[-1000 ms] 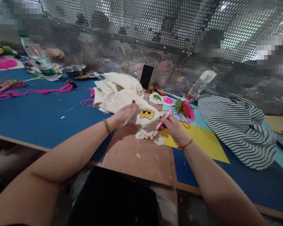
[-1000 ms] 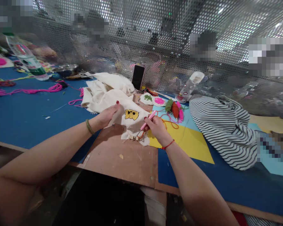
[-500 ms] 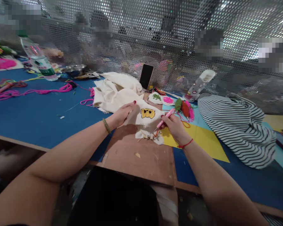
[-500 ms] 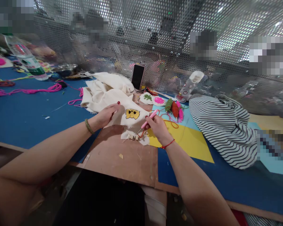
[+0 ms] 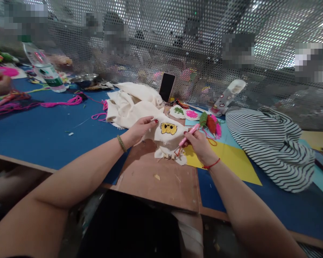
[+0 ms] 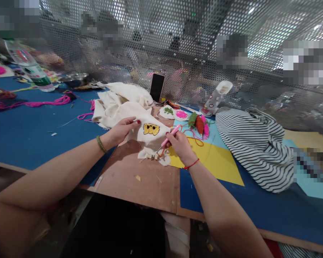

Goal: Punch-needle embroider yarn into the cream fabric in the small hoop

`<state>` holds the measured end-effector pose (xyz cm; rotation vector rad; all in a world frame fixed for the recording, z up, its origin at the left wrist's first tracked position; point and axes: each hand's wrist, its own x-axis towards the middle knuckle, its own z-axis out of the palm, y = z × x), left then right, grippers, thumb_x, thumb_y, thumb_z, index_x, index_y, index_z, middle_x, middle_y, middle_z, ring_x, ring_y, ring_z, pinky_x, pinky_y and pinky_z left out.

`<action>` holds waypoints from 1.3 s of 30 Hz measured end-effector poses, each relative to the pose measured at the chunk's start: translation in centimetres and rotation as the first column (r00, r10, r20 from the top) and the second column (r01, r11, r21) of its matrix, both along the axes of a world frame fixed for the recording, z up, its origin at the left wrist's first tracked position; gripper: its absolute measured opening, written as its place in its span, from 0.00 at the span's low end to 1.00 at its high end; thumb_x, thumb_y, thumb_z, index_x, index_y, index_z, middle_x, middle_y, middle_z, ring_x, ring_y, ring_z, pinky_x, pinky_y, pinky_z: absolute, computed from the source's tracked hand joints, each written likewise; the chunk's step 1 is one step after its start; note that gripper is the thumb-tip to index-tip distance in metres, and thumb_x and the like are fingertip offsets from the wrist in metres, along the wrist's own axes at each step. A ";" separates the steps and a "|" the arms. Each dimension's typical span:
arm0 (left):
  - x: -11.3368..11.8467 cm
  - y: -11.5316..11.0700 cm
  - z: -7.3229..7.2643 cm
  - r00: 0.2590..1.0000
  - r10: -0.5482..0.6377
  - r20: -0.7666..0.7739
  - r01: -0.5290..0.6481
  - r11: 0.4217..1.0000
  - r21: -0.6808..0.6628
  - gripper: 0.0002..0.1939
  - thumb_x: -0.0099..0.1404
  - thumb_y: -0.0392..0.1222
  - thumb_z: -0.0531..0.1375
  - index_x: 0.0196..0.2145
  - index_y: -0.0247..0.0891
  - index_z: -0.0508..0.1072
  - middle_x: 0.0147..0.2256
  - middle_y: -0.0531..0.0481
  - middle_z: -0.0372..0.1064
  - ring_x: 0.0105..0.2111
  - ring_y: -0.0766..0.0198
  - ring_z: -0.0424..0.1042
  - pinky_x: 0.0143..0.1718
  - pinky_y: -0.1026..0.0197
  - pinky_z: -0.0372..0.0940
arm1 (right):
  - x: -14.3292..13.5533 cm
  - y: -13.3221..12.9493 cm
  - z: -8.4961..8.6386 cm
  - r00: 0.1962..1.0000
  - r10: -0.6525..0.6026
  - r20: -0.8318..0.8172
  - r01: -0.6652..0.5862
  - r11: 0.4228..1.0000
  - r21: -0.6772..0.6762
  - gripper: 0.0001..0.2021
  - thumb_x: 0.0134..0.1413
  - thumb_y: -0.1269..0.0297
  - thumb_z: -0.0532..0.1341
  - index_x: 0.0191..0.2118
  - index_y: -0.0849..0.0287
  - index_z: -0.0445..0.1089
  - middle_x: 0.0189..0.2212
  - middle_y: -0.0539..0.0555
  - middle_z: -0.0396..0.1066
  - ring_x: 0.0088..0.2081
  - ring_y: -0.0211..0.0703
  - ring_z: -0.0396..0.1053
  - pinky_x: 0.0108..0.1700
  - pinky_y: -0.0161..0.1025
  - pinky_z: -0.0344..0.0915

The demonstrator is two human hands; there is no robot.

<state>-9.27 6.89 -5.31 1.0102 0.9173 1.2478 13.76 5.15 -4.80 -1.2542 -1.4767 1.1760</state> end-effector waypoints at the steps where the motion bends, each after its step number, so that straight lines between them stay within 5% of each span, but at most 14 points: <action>1: 0.0 0.1 -0.1 1.000 0.013 0.001 -0.013 1.000 -0.006 0.13 0.55 0.39 0.69 0.39 0.34 0.77 0.38 0.47 0.76 0.36 0.65 0.71 0.41 0.62 0.64 | 0.0 0.0 0.0 1.000 -0.001 -0.003 0.001 1.000 -0.002 0.14 0.48 0.54 0.62 0.21 0.55 0.62 0.17 0.53 0.74 0.20 0.35 0.66 0.25 0.33 0.65; 5: -0.1 0.1 -0.1 0.998 0.068 -0.004 -0.068 0.998 -0.018 0.16 0.54 0.37 0.69 0.42 0.35 0.75 0.36 0.49 0.76 0.38 0.65 0.72 0.43 0.61 0.64 | 0.0 0.0 0.0 1.000 0.004 -0.004 -0.004 1.000 0.000 0.15 0.47 0.53 0.62 0.20 0.56 0.63 0.18 0.54 0.75 0.19 0.35 0.66 0.24 0.33 0.65; 11: 0.1 -0.5 0.3 0.984 -0.180 -0.005 0.180 0.984 0.011 0.20 0.52 0.37 0.70 0.43 0.35 0.74 0.38 0.45 0.78 0.40 0.58 0.75 0.44 0.57 0.67 | 0.1 0.2 -0.1 1.000 0.011 0.022 -0.012 1.000 0.018 0.15 0.47 0.53 0.61 0.18 0.57 0.65 0.18 0.55 0.75 0.19 0.36 0.66 0.23 0.33 0.64; 21: 0.1 0.0 -0.1 0.983 -0.181 -0.017 0.181 0.983 0.042 0.21 0.53 0.42 0.70 0.43 0.33 0.73 0.38 0.42 0.78 0.39 0.56 0.77 0.42 0.55 0.70 | 0.4 0.6 -0.7 0.999 0.005 0.038 -0.008 0.996 0.083 0.18 0.49 0.50 0.59 0.17 0.56 0.67 0.16 0.55 0.73 0.20 0.37 0.66 0.25 0.34 0.64; 29: 0.1 -0.3 0.5 0.992 -0.108 -0.064 0.111 0.993 0.050 0.14 0.54 0.40 0.69 0.38 0.32 0.76 0.34 0.46 0.78 0.33 0.64 0.75 0.33 0.64 0.67 | 0.2 0.4 -0.4 1.000 -0.005 -0.026 0.008 0.992 0.127 0.23 0.47 0.40 0.63 0.22 0.58 0.71 0.22 0.56 0.76 0.23 0.39 0.70 0.28 0.36 0.71; 39: 0.3 -0.4 0.5 0.994 -0.111 -0.019 0.112 0.993 0.035 0.16 0.53 0.41 0.69 0.39 0.33 0.76 0.35 0.45 0.78 0.37 0.59 0.76 0.39 0.59 0.69 | 0.3 0.4 -0.6 1.000 0.023 -0.020 -0.020 0.992 0.121 0.24 0.46 0.38 0.63 0.24 0.58 0.72 0.24 0.56 0.76 0.25 0.40 0.70 0.29 0.37 0.71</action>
